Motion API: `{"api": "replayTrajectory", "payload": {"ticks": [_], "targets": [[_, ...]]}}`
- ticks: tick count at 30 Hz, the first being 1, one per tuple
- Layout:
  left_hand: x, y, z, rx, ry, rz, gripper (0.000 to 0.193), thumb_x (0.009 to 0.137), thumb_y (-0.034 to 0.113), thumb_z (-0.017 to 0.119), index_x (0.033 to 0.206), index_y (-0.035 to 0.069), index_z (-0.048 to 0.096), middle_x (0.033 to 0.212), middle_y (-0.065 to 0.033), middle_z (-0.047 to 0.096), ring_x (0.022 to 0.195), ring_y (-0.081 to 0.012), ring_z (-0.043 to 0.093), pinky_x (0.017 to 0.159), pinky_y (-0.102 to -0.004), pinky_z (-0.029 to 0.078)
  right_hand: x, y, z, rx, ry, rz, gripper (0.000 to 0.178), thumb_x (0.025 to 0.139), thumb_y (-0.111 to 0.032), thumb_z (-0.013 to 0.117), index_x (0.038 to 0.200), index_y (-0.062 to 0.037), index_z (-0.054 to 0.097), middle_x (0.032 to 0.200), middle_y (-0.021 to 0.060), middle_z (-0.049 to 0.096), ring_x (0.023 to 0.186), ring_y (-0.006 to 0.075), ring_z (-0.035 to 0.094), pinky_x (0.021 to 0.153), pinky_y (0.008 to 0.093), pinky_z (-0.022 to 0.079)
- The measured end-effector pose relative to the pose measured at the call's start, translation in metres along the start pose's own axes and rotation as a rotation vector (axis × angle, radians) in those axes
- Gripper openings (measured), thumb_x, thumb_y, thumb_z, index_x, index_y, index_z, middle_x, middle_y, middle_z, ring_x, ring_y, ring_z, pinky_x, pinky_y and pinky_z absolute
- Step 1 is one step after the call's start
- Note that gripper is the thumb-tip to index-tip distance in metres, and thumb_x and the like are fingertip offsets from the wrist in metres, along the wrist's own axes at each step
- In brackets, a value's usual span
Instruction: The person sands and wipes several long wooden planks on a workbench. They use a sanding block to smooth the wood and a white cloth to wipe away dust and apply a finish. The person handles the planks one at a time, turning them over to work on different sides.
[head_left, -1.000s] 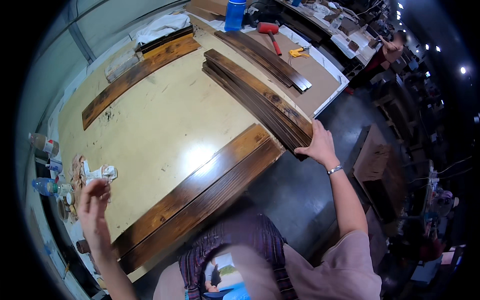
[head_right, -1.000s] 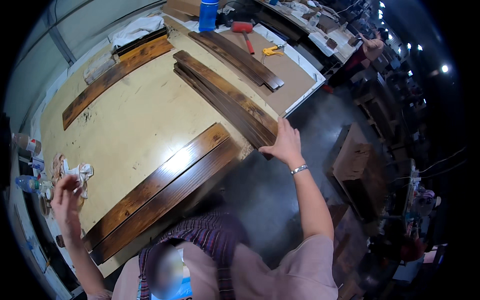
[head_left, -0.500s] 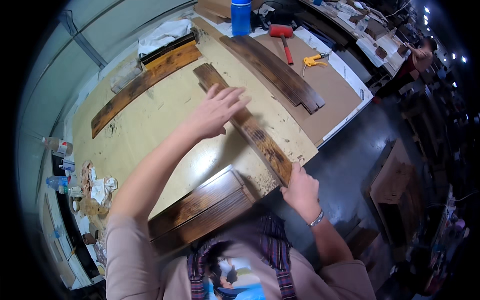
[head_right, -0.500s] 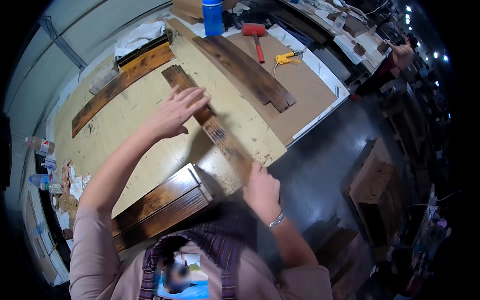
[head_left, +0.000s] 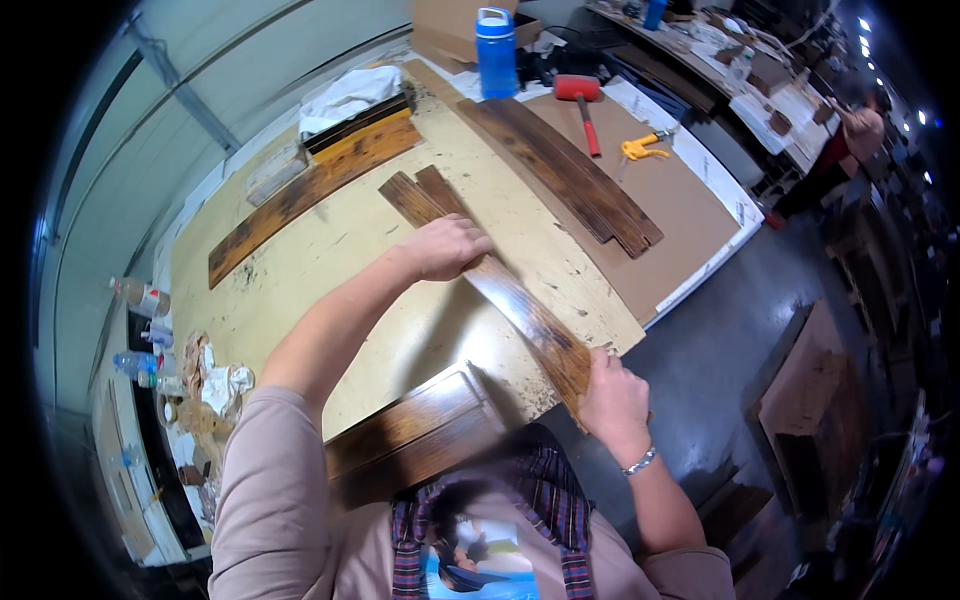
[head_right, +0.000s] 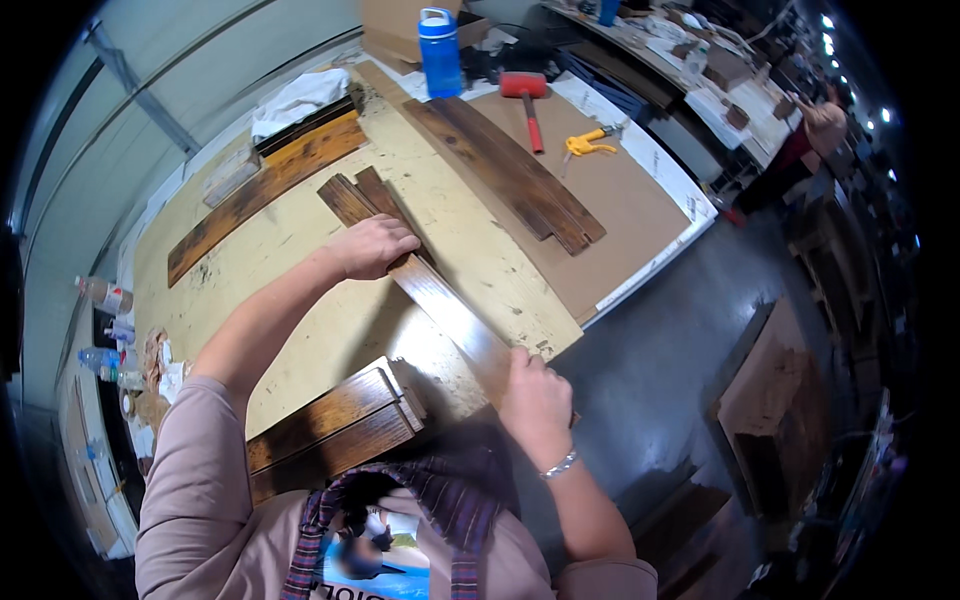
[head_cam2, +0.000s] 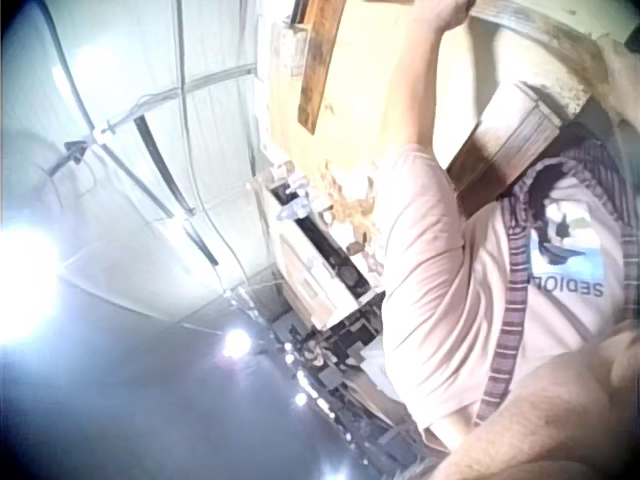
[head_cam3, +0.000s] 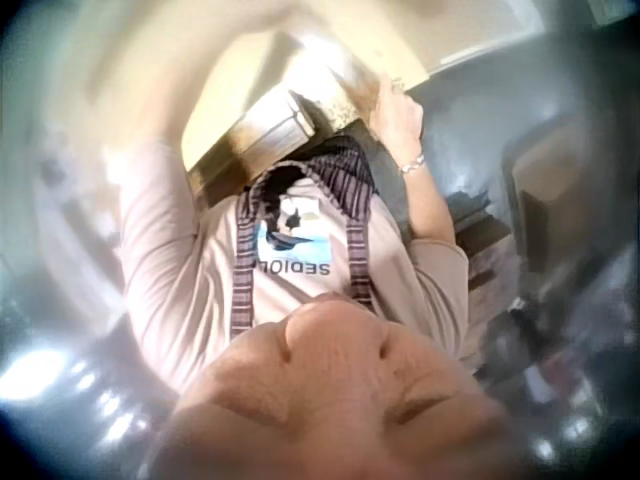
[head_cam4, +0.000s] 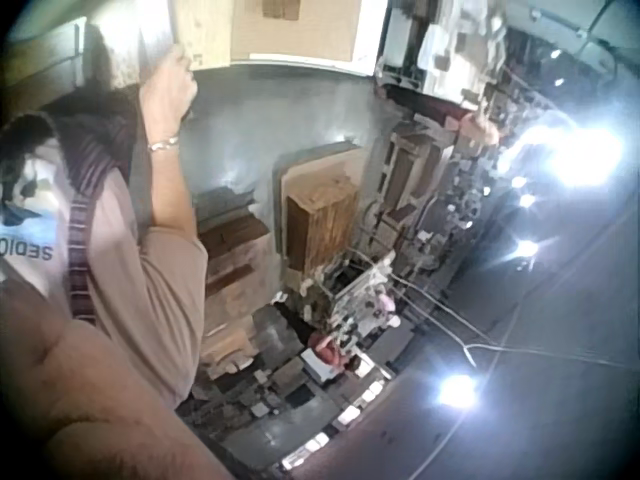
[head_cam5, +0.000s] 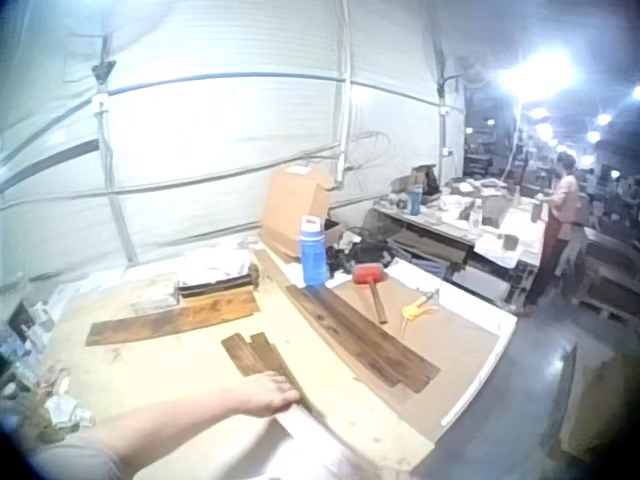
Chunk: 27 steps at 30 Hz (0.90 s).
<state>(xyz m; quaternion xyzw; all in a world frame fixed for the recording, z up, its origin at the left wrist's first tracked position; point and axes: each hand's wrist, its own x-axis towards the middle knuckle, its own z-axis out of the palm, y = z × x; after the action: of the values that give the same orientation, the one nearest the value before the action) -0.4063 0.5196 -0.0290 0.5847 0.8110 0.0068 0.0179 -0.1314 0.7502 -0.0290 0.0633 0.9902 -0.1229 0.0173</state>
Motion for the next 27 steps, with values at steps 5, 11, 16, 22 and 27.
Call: {"api": "replayTrajectory", "payload": {"ticks": [5, 11, 16, 22, 27], "targets": [[-0.055, 0.011, -0.018, -0.021, 0.111, -0.106, 0.014, 0.075, 0.010, 0.062, 0.086, 0.005, 0.055, 0.082, -0.0129, 0.062, 0.083, -0.0327, 0.062, 0.077, -0.0438, 0.051, 0.017, -0.003, -0.039, -0.045, -0.009, -0.147, 0.052, 0.063, -0.009, 0.078, 0.108, -0.0069, 0.051, 0.091, 0.0164, 0.064, 0.080, 0.0364, 0.066, 0.069, 0.0449, 0.052], [-0.177, 0.067, -0.113, 0.020, 0.109, -0.376, 0.026, 0.066, 0.005, 0.066, 0.090, 0.004, 0.060, 0.076, -0.0134, 0.061, 0.077, -0.0333, 0.062, 0.070, -0.0427, 0.051, 0.031, -0.053, -0.094, 0.090, 0.056, -0.532, 0.052, 0.059, -0.001, 0.075, 0.106, -0.0075, 0.054, 0.083, 0.0140, 0.060, 0.076, 0.0358, 0.064, 0.064, 0.0445, 0.049], [-0.295, 0.171, -0.165, 0.128, 0.074, -0.688, 0.033, 0.057, 0.005, 0.070, 0.089, 0.005, 0.060, 0.077, -0.0105, 0.064, 0.075, -0.0300, 0.065, 0.065, -0.0393, 0.052, 0.024, -0.122, -0.101, 0.200, -0.025, -0.890, 0.048, 0.055, 0.001, 0.071, 0.100, -0.0063, 0.056, 0.073, 0.0125, 0.056, 0.067, 0.0339, 0.060, 0.058, 0.0411, 0.046], [-0.387, 0.282, -0.142, 0.012, 0.068, -1.008, 0.041, 0.051, 0.011, 0.075, 0.089, 0.007, 0.062, 0.084, -0.0078, 0.067, 0.079, -0.0275, 0.066, 0.067, -0.0369, 0.051, 0.002, -0.191, -0.072, 0.191, -0.179, -1.235, 0.038, 0.062, 0.002, 0.065, 0.099, -0.0033, 0.056, 0.071, 0.0100, 0.052, 0.066, 0.0285, 0.056, 0.057, 0.0386, 0.045], [-0.422, 0.321, -0.115, -0.006, 0.107, -1.154, 0.041, 0.052, 0.011, 0.076, 0.091, 0.008, 0.062, 0.088, -0.0059, 0.067, 0.082, -0.0269, 0.066, 0.071, -0.0368, 0.052, -0.015, -0.224, -0.054, 0.094, -0.243, -1.334, 0.037, 0.064, 0.001, 0.062, 0.101, -0.0032, 0.056, 0.073, 0.0090, 0.051, 0.068, 0.0270, 0.055, 0.058, 0.0374, 0.046]]}}
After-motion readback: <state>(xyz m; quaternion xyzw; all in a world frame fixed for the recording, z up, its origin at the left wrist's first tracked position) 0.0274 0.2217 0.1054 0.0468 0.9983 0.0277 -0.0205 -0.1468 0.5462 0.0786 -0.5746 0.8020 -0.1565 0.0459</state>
